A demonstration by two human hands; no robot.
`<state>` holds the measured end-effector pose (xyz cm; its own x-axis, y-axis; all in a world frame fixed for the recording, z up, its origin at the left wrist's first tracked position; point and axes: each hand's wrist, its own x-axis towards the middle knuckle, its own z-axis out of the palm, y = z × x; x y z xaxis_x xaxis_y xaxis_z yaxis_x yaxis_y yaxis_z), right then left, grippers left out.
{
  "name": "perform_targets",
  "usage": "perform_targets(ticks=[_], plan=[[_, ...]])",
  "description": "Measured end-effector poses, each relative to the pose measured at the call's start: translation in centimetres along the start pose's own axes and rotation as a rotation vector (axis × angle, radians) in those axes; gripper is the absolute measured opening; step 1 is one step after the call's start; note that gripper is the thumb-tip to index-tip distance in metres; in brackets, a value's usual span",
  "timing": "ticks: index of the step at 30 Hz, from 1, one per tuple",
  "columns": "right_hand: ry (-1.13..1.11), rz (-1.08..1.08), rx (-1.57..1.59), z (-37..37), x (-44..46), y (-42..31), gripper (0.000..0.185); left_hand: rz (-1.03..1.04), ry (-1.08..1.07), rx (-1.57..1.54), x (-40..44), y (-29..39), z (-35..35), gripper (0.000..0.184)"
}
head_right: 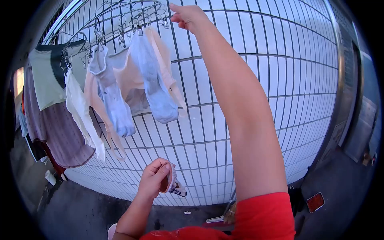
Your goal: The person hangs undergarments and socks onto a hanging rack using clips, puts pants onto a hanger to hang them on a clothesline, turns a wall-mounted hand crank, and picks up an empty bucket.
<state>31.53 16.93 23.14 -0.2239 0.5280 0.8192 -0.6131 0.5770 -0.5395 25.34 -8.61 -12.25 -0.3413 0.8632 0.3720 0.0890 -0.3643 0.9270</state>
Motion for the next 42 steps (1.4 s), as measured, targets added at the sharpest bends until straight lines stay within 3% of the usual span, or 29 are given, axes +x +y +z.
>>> perform_targets(ticks=[4,8,14,17,20,21,24,28,29,31,36,38,40,42], plan=[[0.104,0.141,-0.258,1.1,3.7,2.5,0.026,-0.042,-0.070,0.028,-0.2,1.0,0.7,0.015],[-0.031,0.186,-0.298,2.8,6.0,5.0,0.037,-0.009,-0.069,0.067,-0.4,1.2,0.9,0.016],[-0.160,0.167,-0.208,4.4,8.1,6.9,0.029,-0.108,-0.039,0.049,-0.4,-0.3,0.2,0.017],[-0.260,0.108,-0.089,4.4,5.9,5.7,0.013,-0.091,-0.067,0.073,0.1,-0.4,0.7,0.017],[-0.312,0.103,-0.072,3.7,6.3,5.7,0.013,-0.084,-0.108,0.058,1.0,0.1,1.8,0.017],[-0.531,0.125,0.027,2.6,7.1,5.6,0.025,-0.086,-0.148,0.093,1.5,0.5,2.3,0.016],[-0.532,0.210,0.092,2.4,5.9,4.0,0.013,-0.083,-0.192,0.214,3.5,2.5,4.5,0.014],[-0.511,0.209,0.153,2.8,3.1,2.2,0.012,0.461,-0.012,0.448,7.1,6.7,7.6,0.012],[-0.515,0.208,0.148,2.9,3.0,1.9,0.012,0.465,-0.009,0.443,8.2,7.7,8.2,0.012],[-0.436,0.342,0.192,3.1,3.2,1.8,0.010,0.877,0.157,0.668,10.3,9.7,8.9,0.012],[-0.521,0.438,0.223,1.8,3.9,0.9,0.008,0.809,0.312,0.501,15.0,14.9,8.8,0.017],[-0.543,0.449,0.221,2.3,3.6,0.6,0.009,1.072,0.539,0.677,16.5,15.5,8.6,0.019],[-0.501,0.410,0.292,2.9,3.2,0.4,0.009,1.082,0.595,0.785,17.3,15.3,8.8,0.021],[-0.543,0.386,0.311,3.4,3.4,0.4,0.009,1.026,0.667,1.127,18.3,14.7,8.2,0.021]])
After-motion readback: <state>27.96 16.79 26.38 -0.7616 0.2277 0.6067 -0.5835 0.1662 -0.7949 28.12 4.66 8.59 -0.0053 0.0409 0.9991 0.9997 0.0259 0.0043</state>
